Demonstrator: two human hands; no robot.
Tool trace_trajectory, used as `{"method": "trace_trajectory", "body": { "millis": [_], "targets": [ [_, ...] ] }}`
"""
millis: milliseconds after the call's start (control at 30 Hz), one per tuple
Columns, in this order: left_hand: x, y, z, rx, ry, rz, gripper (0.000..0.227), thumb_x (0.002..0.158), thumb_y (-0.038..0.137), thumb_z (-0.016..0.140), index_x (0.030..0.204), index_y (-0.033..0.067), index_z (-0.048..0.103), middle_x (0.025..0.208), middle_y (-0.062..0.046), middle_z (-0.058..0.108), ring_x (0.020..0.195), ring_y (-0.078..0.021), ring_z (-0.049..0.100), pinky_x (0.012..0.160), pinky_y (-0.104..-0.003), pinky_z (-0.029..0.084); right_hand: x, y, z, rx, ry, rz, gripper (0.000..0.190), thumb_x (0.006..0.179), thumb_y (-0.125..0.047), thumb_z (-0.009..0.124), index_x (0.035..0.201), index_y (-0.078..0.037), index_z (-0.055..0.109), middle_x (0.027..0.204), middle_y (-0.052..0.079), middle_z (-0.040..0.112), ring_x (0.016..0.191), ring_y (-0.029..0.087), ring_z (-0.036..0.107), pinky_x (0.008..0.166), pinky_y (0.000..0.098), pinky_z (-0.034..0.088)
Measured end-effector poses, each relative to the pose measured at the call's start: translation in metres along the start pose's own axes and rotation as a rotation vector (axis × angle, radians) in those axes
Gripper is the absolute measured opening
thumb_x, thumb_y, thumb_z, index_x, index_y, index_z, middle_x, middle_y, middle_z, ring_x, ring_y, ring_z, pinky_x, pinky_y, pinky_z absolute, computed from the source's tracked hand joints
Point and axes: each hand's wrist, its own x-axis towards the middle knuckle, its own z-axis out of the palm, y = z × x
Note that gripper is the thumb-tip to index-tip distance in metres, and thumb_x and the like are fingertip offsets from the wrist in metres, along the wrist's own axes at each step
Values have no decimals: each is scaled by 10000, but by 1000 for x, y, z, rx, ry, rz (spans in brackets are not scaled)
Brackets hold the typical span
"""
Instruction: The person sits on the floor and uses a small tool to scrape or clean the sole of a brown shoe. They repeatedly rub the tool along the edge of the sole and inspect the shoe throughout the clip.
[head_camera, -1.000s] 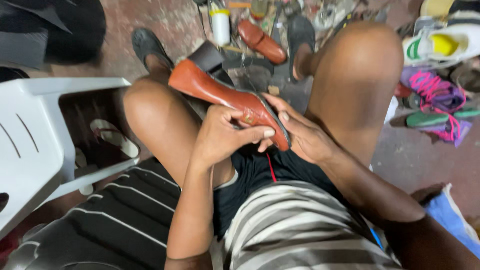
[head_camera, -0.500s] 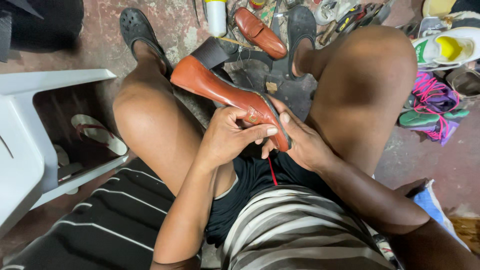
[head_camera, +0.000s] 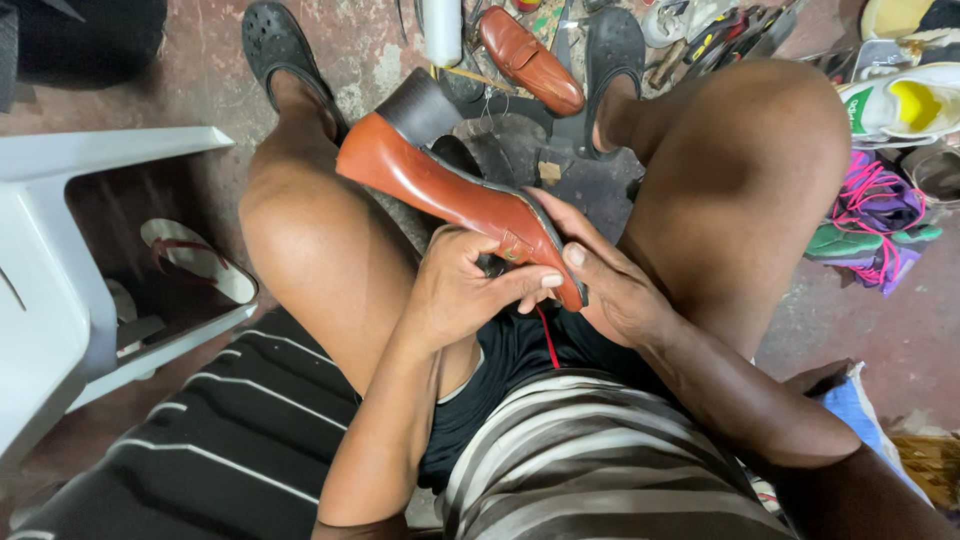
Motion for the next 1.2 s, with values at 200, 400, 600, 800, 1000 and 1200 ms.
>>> {"method": "trace_trajectory", "body": {
  "millis": [200, 400, 600, 800, 1000, 1200],
  "targets": [
    [-2, -1, 4, 253, 100, 321, 185, 887, 154, 811, 983, 24, 722, 951, -74, 725, 875, -154, 700, 793, -312, 549, 4, -1, 4, 93, 65, -118, 759, 1006, -316, 558, 1611, 29, 256, 1538, 170, 455, 1431, 227, 473, 1233, 417, 328],
    [-12, -10, 5, -40, 205, 80, 311, 1107, 277, 526, 1039, 27, 696, 907, -102, 723, 818, -195, 695, 780, -310, 560, 1, -5, 5, -321, 3, -167, 737, 1002, -277, 585, 1601, 14, 270, 1416, 192, 518, 1336, 258, 511, 1183, 399, 363],
    [-19, -8, 7, 324, 184, 168, 281, 1088, 269, 525, 1076, 42, 691, 954, -126, 727, 897, -306, 712, 836, -401, 542, 11, 3, 6, -103, 88, -176, 597, 1113, -313, 407, 1597, 20, 302, 1630, 144, 377, 1566, 211, 306, 1306, 380, 206],
    [-21, -2, 12, 479, 167, 209, 230, 1065, 239, 539, 1069, 64, 687, 999, -145, 719, 989, -387, 671, 923, -481, 497, 10, 6, 3, 94, 52, -18, 608, 1106, -306, 412, 1624, -15, 284, 1591, 161, 400, 1488, 242, 390, 1240, 420, 296],
    [-15, -2, 9, 527, 167, 272, 207, 1064, 217, 540, 1060, 56, 669, 1012, -161, 713, 998, -390, 665, 964, -500, 477, 15, 6, 4, 140, 3, -4, 622, 1111, -349, 410, 1623, -32, 252, 1599, 155, 416, 1495, 240, 406, 1257, 418, 303],
    [-12, 3, 11, 529, 209, 257, 220, 1059, 224, 542, 1025, 47, 669, 965, -165, 698, 947, -379, 662, 908, -485, 481, 15, 22, -9, 273, 55, 99, 600, 1084, -405, 353, 1586, -83, 291, 1547, 140, 466, 1429, 240, 465, 1207, 444, 354]
  ]
}}
